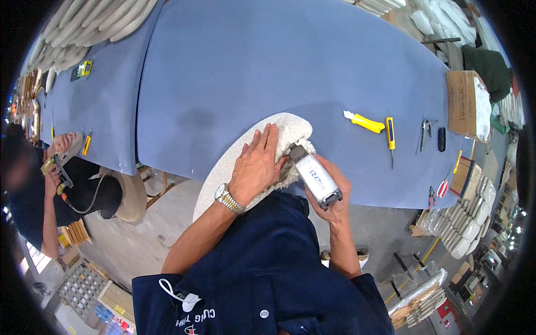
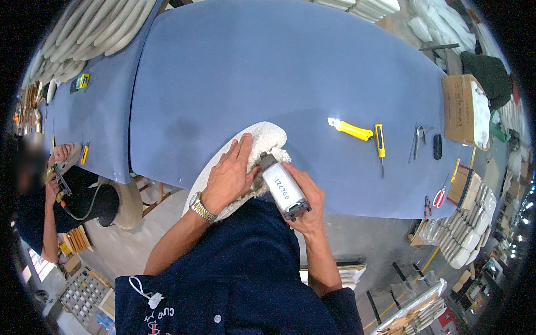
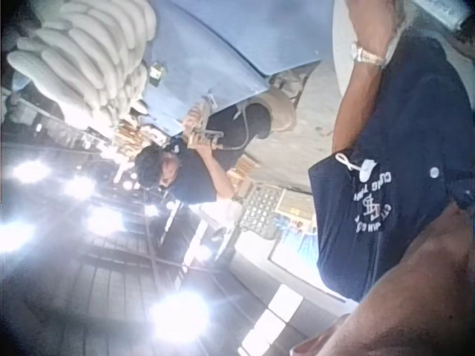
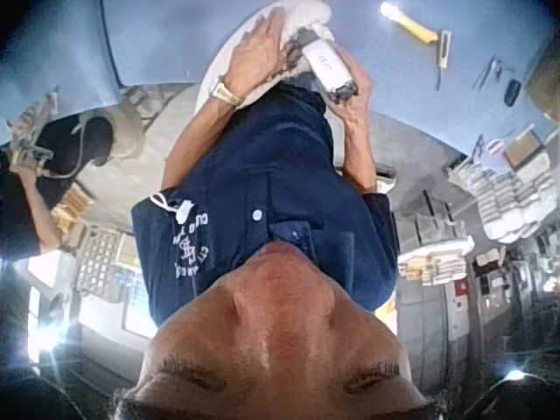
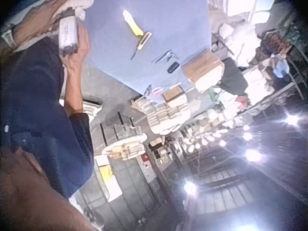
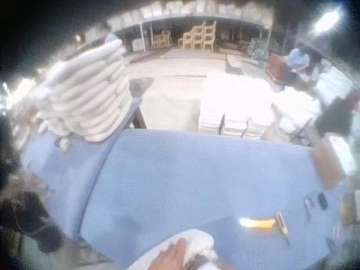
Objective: The person assembles a cushion by stapling fabric to foam, trimming excess material, and folding the edges. They handle multiple cushion components and use a staple gun and utility knife to complete the assembly.
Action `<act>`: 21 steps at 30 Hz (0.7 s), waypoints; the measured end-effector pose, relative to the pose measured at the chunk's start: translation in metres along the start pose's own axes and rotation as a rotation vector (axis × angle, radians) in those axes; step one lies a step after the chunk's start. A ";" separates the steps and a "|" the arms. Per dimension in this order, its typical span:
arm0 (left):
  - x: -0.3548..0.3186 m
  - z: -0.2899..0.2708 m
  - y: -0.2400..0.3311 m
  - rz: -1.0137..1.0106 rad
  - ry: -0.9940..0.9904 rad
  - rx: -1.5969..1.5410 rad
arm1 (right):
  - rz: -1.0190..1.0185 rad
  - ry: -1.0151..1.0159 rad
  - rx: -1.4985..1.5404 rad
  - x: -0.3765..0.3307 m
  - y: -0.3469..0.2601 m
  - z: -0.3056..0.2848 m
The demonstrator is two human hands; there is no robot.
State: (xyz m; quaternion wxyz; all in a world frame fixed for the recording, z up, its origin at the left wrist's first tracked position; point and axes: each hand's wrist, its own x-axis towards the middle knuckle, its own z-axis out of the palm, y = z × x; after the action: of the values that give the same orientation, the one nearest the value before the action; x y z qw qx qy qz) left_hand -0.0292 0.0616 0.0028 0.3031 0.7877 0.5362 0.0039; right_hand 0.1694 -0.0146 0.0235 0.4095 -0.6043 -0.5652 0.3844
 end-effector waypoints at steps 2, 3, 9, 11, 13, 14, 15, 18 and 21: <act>0.001 -0.002 0.001 -0.007 -0.004 -0.015 | 0.056 -0.019 0.021 -0.005 0.010 0.002; 0.001 -0.002 0.001 -0.007 -0.007 -0.021 | 0.062 -0.043 0.018 -0.006 0.010 0.001; -0.002 -0.004 0.002 -0.011 -0.032 -0.043 | 0.181 -0.134 0.042 -0.001 0.008 0.000; 0.000 -0.004 0.000 -0.008 -0.027 -0.046 | 0.274 -0.179 0.027 0.009 -0.002 0.001; 0.000 -0.003 0.003 -0.026 -0.017 -0.067 | 0.331 -0.180 0.022 0.011 -0.003 0.002; 0.003 -0.005 0.003 -0.030 -0.024 -0.058 | 0.359 -0.179 0.020 0.010 -0.003 0.002; 0.003 -0.006 0.002 -0.022 -0.025 -0.059 | 0.310 -0.166 0.020 0.010 -0.002 0.003; -0.001 -0.005 0.004 -0.009 -0.045 -0.056 | 0.194 -0.132 0.020 0.001 0.003 0.006; -0.001 -0.002 0.001 -0.022 -0.038 -0.069 | 0.167 -0.127 0.005 -0.003 0.000 0.006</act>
State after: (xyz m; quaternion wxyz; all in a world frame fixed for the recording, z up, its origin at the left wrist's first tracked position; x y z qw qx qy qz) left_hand -0.0293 0.0618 0.0053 0.3404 0.7707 0.5387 0.0040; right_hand 0.1635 -0.0177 0.0210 0.3411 -0.6226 -0.5367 0.4559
